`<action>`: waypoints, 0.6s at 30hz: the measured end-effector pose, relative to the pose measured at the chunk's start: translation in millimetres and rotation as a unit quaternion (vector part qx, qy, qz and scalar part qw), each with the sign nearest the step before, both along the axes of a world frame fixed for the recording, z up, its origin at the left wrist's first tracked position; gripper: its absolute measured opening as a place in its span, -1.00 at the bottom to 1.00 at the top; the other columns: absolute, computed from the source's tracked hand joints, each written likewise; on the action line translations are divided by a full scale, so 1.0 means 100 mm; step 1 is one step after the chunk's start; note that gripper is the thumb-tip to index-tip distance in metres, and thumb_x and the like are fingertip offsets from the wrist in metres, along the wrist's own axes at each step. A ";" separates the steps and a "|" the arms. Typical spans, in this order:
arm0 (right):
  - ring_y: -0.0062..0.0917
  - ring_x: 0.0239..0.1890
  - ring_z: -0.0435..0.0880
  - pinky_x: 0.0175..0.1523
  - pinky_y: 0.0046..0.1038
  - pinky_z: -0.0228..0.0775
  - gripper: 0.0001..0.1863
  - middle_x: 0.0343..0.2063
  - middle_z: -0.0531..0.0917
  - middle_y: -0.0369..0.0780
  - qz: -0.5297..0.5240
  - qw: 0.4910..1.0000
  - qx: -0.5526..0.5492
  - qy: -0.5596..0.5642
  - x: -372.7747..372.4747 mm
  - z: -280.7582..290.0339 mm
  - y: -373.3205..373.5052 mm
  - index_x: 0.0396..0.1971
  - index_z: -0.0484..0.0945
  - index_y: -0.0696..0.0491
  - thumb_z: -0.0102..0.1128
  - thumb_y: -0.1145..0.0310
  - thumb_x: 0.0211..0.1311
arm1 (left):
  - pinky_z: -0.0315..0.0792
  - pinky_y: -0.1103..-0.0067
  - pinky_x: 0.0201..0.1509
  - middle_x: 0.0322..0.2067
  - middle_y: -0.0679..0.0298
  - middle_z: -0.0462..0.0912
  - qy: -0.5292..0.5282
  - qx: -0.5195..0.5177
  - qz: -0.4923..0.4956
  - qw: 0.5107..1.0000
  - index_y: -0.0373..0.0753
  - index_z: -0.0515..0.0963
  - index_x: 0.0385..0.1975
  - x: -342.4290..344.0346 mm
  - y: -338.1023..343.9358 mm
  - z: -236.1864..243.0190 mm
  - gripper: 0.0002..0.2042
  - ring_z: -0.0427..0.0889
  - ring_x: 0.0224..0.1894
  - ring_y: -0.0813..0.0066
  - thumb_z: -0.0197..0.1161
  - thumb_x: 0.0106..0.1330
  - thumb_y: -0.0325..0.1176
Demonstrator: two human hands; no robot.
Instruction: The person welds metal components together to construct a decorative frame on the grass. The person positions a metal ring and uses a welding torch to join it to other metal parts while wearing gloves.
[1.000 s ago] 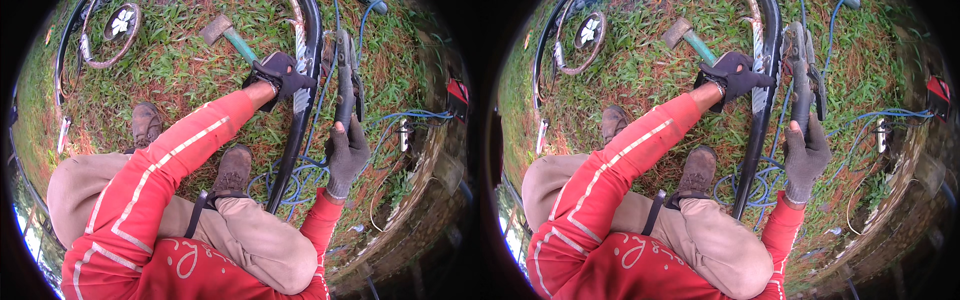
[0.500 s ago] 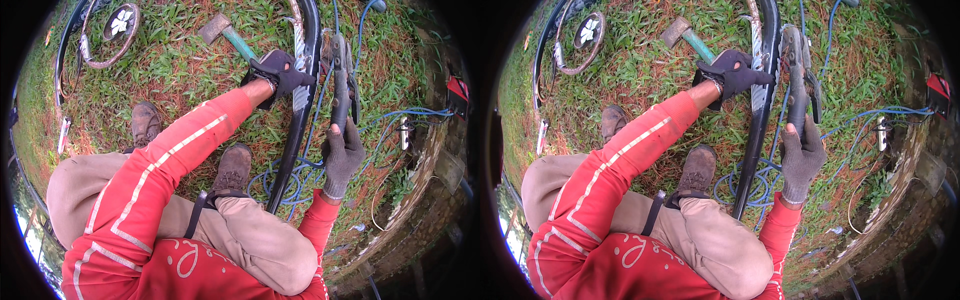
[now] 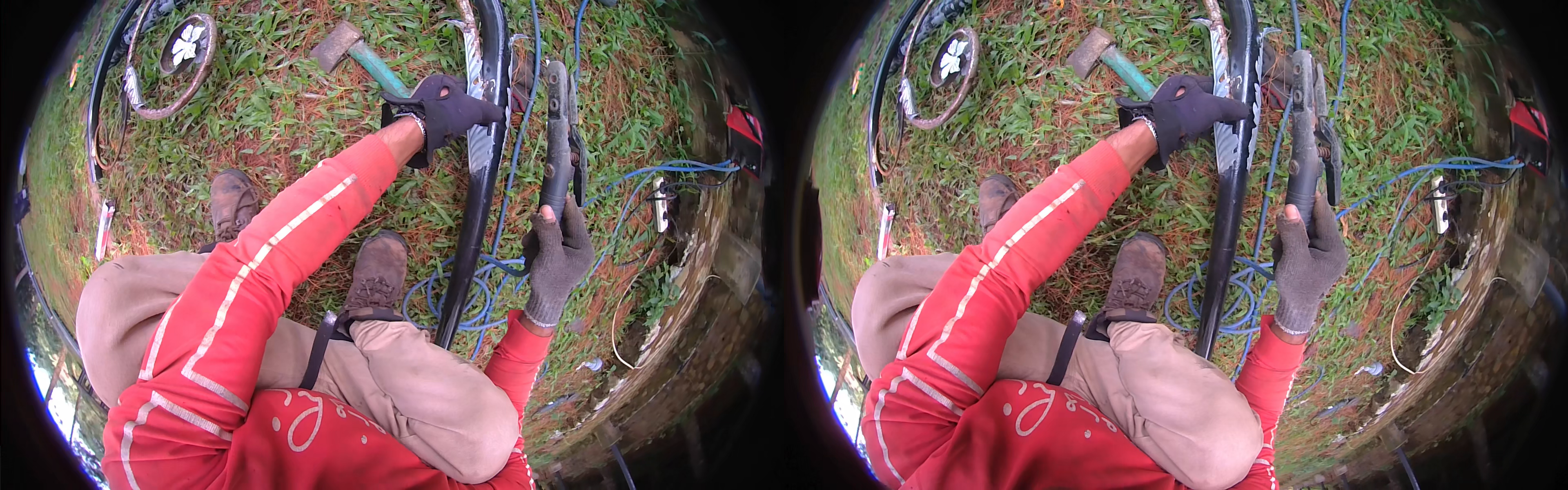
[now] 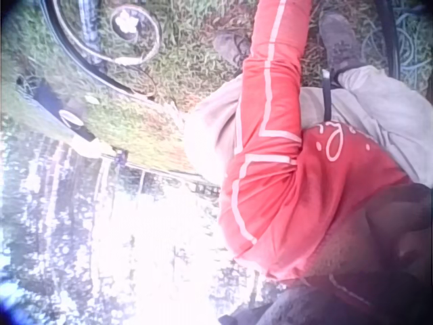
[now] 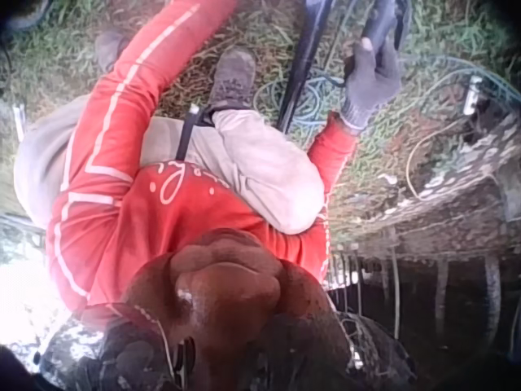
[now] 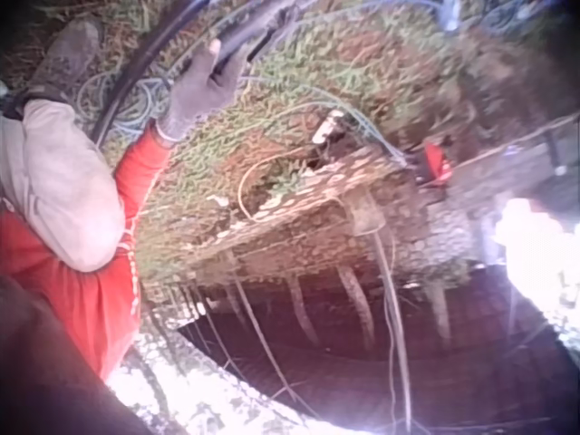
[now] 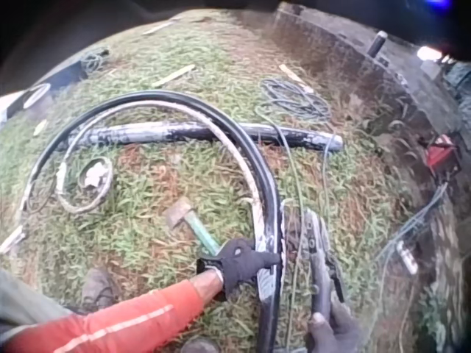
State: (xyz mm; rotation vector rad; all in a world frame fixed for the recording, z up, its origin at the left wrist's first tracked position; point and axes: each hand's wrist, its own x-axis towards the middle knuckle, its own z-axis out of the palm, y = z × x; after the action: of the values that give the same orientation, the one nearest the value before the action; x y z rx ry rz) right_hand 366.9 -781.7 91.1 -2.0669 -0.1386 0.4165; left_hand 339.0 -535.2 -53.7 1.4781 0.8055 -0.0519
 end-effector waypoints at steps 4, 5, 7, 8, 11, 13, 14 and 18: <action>-0.78 -0.55 0.53 -0.48 -0.60 0.25 -0.53 -0.42 0.72 -0.36 -0.001 1.000 0.005 -0.001 -0.02 0.03 -0.02 0.28 0.71 0.19 0.54 0.36 0.46 | 0.57 0.59 -0.31 -0.36 0.38 0.83 -0.064 -0.038 0.010 0.997 -0.23 0.84 -0.25 0.02 0.03 -0.27 -0.77 0.70 -0.39 0.66 0.61 0.25 -0.22; -0.78 -0.55 0.53 -0.48 -0.60 0.25 -0.53 -0.42 0.72 -0.36 -0.002 1.000 0.005 -0.001 -0.03 0.03 -0.02 0.28 0.71 0.19 0.54 0.36 0.46 | 0.57 0.59 -0.31 -0.36 0.38 0.83 -0.064 -0.038 0.009 0.997 -0.23 0.84 -0.25 0.02 0.03 -0.27 -0.77 0.70 -0.39 0.66 0.61 0.25 -0.22; -0.79 -0.55 0.53 -0.48 -0.60 0.25 -0.54 -0.42 0.72 -0.36 -0.006 1.000 0.011 0.004 -0.02 0.03 -0.03 0.26 0.72 0.19 0.54 0.35 0.45 | 0.56 0.60 -0.32 -0.39 0.36 0.80 -0.080 -0.051 0.006 0.995 -0.24 0.83 -0.26 0.00 0.04 -0.26 -0.79 0.68 -0.41 0.65 0.60 0.24 -0.25; -0.79 -0.55 0.53 -0.48 -0.60 0.25 -0.54 -0.42 0.72 -0.36 -0.007 1.000 0.011 0.004 -0.02 0.03 -0.04 0.26 0.72 0.19 0.54 0.35 0.45 | 0.56 0.60 -0.32 -0.39 0.36 0.80 -0.079 -0.051 0.005 0.996 -0.24 0.83 -0.26 -0.01 0.05 -0.21 -0.79 0.68 -0.41 0.65 0.60 0.24 -0.25; -0.78 -0.54 0.53 -0.48 -0.60 0.25 -0.54 -0.41 0.72 -0.36 0.000 1.000 0.006 0.001 -0.01 0.04 -0.06 0.26 0.72 0.20 0.54 0.36 0.45 | 0.56 0.60 -0.32 -0.41 0.36 0.78 -0.064 -0.097 -0.003 0.993 -0.25 0.81 -0.29 -0.02 0.07 -0.09 -0.81 0.67 -0.42 0.66 0.60 0.23 -0.29; -0.79 -0.54 0.53 -0.47 -0.61 0.25 -0.53 -0.41 0.72 -0.36 -0.002 1.000 0.004 0.002 -0.02 0.04 -0.07 0.27 0.72 0.20 0.54 0.35 0.45 | 0.57 0.59 -0.32 -0.42 0.36 0.76 -0.064 -0.101 -0.013 0.993 -0.26 0.81 -0.29 0.00 0.08 -0.08 -0.82 0.65 -0.43 0.65 0.59 0.21 -0.32; -0.79 -0.54 0.53 -0.47 -0.61 0.25 -0.53 -0.41 0.72 -0.36 -0.003 1.000 0.005 0.002 -0.02 0.04 -0.06 0.27 0.72 0.20 0.54 0.35 0.45 | 0.57 0.59 -0.32 -0.42 0.36 0.76 -0.064 -0.100 -0.013 0.993 -0.26 0.81 -0.29 0.00 0.09 -0.11 -0.82 0.65 -0.43 0.65 0.59 0.21 -0.32; -0.80 -0.52 0.53 -0.46 -0.62 0.25 -0.52 -0.38 0.74 -0.36 -0.007 1.000 0.008 0.004 -0.03 0.02 -0.06 0.29 0.71 0.19 0.54 0.36 0.45 | 0.59 0.57 -0.28 -0.40 0.36 0.77 -0.059 -0.109 -0.012 0.992 -0.26 0.81 -0.27 0.00 0.09 -0.18 -0.81 0.67 -0.40 0.64 0.60 0.20 -0.32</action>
State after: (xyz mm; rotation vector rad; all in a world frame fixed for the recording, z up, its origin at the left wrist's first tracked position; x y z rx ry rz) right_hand 364.2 -788.0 93.0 -2.0493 -0.1227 0.4142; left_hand 339.5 -526.3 -71.9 1.2718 0.6642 -0.0674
